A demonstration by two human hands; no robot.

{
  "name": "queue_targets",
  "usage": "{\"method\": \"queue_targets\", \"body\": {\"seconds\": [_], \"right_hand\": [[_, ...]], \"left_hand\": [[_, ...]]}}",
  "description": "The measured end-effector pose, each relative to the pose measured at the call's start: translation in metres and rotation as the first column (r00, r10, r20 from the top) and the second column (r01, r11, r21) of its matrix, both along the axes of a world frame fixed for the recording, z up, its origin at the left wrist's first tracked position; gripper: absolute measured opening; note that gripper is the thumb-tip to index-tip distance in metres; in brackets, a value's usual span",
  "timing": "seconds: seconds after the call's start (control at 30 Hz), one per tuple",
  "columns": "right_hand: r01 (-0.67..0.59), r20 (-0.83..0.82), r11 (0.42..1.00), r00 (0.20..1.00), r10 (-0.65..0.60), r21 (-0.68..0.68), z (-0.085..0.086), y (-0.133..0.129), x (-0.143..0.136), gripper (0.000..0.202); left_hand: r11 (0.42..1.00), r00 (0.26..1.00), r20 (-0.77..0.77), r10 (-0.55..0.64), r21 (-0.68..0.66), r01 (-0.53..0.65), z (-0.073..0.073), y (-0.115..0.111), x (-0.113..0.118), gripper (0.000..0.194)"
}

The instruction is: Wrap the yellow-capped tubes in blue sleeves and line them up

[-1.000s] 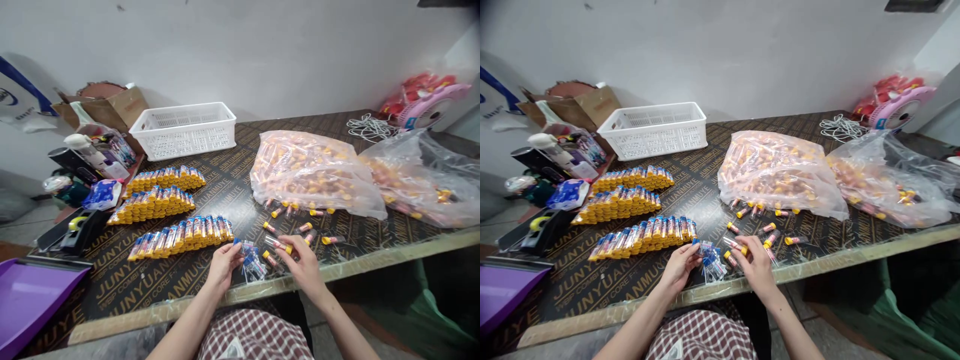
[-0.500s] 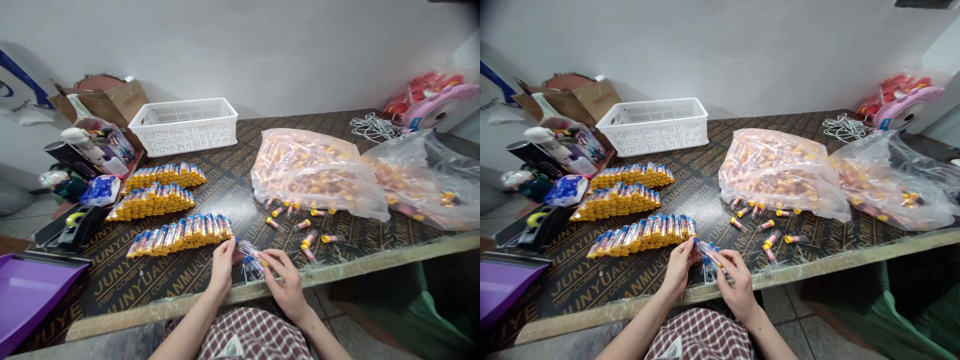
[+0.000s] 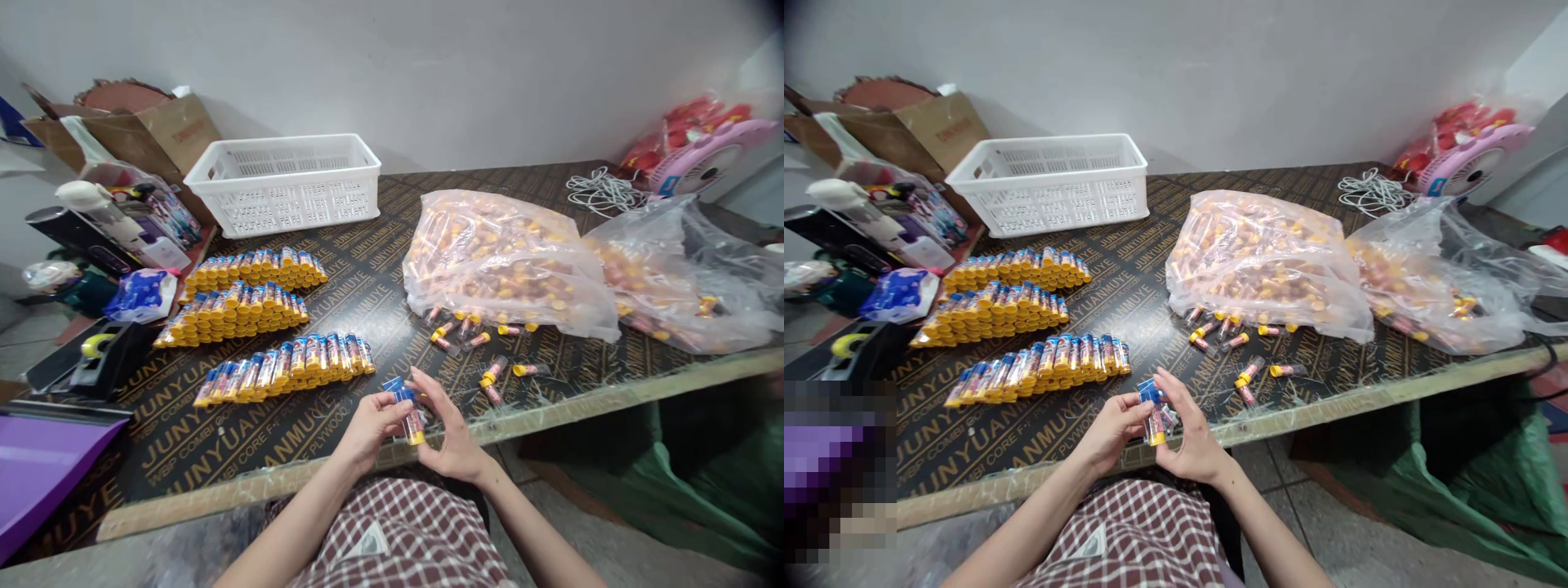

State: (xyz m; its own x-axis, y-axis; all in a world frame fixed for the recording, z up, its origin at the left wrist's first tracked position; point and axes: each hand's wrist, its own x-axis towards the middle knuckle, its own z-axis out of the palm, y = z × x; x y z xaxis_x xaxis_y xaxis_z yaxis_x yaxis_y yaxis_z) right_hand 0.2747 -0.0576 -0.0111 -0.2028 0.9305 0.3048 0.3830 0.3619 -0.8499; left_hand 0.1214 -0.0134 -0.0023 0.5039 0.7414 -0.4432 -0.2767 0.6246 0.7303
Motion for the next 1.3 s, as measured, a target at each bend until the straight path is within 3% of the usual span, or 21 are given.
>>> {"method": "queue_targets", "body": {"seconds": [0.1,0.37,0.87,1.0,1.1,1.17,1.23,1.3], "right_hand": [[-0.061,-0.027,0.998,0.998,0.061,-0.018,-0.001,-0.001,0.001,0.086],[-0.039,-0.121,0.999,0.992,0.040,0.013,-0.004,-0.002,-0.003,0.083],[-0.030,-0.154,0.999,0.988,0.032,0.016,-0.007,-0.005,-0.006,0.087],[-0.096,-0.122,0.995,0.988,0.093,-0.017,0.000,-0.002,-0.005,0.085],[-0.097,0.003,0.994,0.995,0.097,-0.058,-0.001,0.019,0.010,0.086],[0.063,0.195,0.998,0.979,-0.063,0.002,-0.012,0.046,0.029,0.072],[0.262,0.442,0.958,0.851,-0.285,0.113,-0.031,0.077,0.050,0.057],[0.347,0.620,0.922,0.689,-0.375,0.173,-0.053,0.105,0.068,0.046]], "left_hand": [[1.000,1.000,-0.001,-0.009,-0.021,0.009,0.000,-0.002,0.002,0.036],[0.999,1.000,-0.029,0.008,-0.035,-0.009,0.003,-0.004,0.002,0.039],[0.999,0.999,-0.044,0.030,-0.041,-0.032,0.006,-0.005,0.003,0.040],[0.998,0.997,-0.049,0.051,-0.045,-0.053,0.004,-0.005,0.001,0.036],[0.992,0.987,-0.098,0.128,0.026,-0.126,0.008,-0.005,-0.004,0.034],[0.977,0.970,-0.160,0.186,0.137,-0.165,0.016,-0.002,-0.014,0.032],[0.939,0.934,-0.241,0.264,0.285,-0.192,0.027,0.005,-0.032,0.030],[0.863,0.856,-0.325,0.403,0.447,-0.236,0.039,0.016,-0.060,0.026]]}}
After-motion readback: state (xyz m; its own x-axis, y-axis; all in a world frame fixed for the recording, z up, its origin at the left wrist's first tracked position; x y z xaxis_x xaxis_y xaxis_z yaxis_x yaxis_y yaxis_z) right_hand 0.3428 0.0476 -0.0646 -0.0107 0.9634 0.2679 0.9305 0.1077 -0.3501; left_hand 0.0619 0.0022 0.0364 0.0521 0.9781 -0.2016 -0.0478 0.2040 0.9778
